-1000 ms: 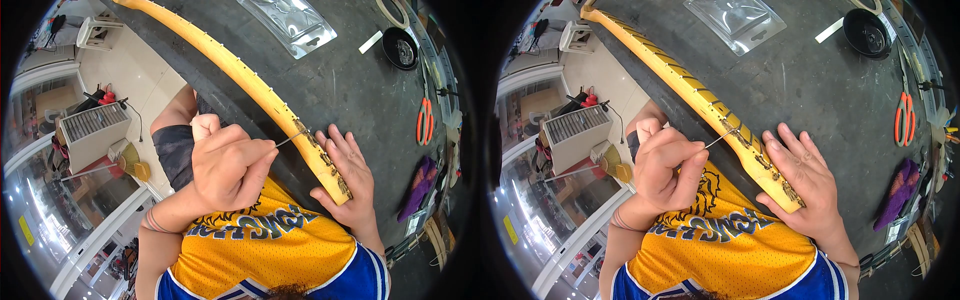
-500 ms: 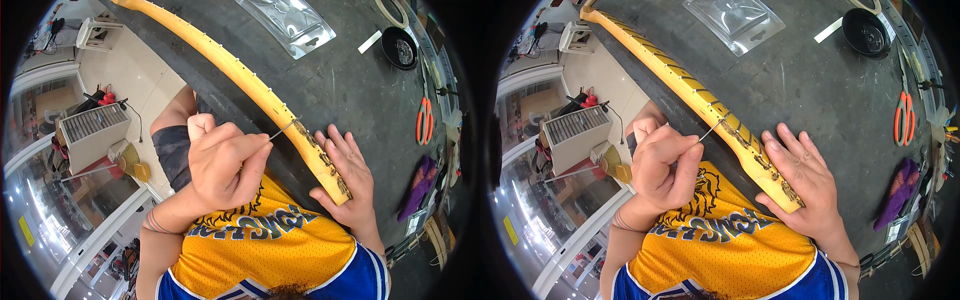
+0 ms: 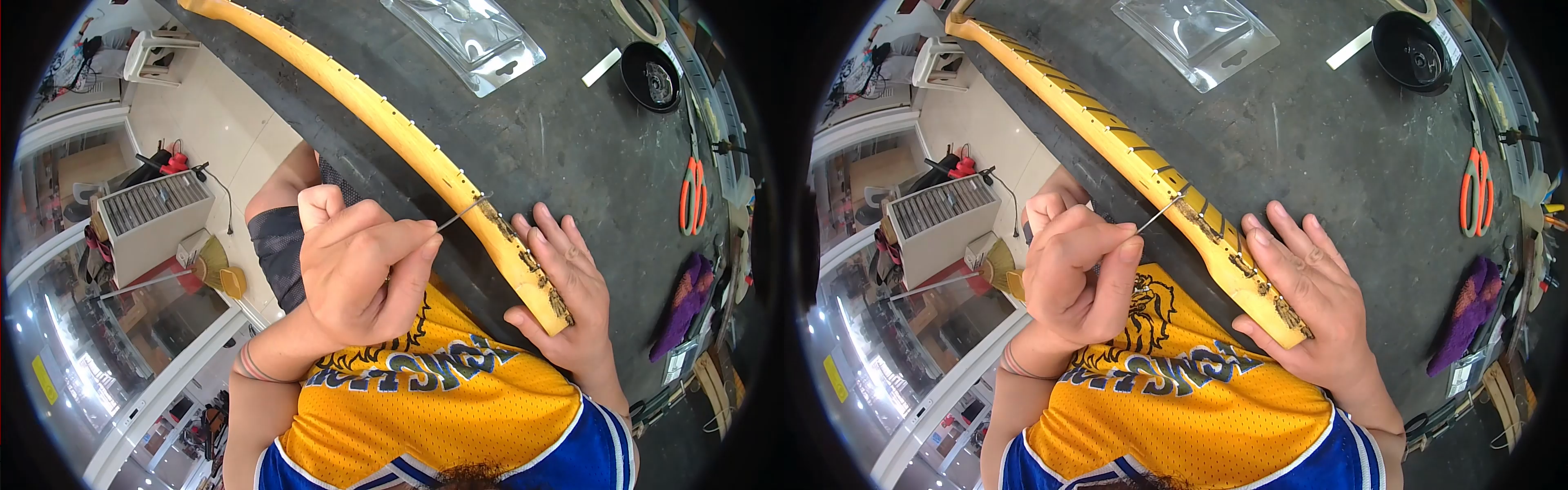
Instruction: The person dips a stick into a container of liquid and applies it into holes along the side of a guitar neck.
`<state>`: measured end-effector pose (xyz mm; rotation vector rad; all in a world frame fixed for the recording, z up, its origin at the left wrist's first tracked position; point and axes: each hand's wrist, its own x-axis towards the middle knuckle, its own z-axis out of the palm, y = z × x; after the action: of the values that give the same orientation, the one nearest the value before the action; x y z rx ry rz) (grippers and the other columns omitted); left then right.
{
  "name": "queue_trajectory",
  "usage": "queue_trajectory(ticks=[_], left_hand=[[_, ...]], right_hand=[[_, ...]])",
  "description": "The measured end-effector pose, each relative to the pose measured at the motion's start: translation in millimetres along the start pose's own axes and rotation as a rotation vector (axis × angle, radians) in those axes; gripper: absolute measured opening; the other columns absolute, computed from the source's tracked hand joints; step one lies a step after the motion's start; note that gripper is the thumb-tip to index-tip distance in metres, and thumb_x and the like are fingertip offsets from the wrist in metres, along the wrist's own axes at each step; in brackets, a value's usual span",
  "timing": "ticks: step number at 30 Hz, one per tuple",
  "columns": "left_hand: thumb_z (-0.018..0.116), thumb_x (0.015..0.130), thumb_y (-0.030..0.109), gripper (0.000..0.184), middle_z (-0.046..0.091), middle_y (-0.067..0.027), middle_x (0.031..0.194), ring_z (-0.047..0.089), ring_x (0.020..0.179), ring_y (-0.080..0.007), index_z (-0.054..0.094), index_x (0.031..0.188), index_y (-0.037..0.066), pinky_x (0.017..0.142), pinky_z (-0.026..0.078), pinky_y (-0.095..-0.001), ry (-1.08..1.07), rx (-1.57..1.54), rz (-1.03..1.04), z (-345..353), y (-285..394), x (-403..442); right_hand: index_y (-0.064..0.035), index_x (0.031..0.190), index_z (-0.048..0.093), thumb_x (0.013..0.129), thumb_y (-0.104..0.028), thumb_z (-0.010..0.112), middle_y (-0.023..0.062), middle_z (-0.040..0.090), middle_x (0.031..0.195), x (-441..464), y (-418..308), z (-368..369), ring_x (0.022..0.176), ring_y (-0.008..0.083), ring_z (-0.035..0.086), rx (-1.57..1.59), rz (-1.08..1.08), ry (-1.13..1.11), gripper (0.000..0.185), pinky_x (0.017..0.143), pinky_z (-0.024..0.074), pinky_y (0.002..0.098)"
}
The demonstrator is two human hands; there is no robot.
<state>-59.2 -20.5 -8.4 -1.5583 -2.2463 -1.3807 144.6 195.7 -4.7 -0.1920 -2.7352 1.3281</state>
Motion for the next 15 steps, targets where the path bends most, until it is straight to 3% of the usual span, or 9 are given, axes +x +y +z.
queue_trajectory(ticks=[15], left_hand=[[0.086, 0.082, -0.01, 0.028, 0.068, 0.0013, 0.075, 0.051, 0.057, -0.0173, 0.076, 0.105, 0.003, 0.075, 0.029, -0.0409, -0.012, -0.041, 0.008, 1.6, 2.2, -0.3]], right_hand=[[-0.0068, 0.163, 0.064, 0.091, -0.037, 0.096, 0.0172, 0.073, 0.158, 0.6, 0.3, 0.3, 0.16, 0.04, 0.057, -0.012, -0.008, 0.001, 0.085, 0.135, 0.038, 0.0572]])
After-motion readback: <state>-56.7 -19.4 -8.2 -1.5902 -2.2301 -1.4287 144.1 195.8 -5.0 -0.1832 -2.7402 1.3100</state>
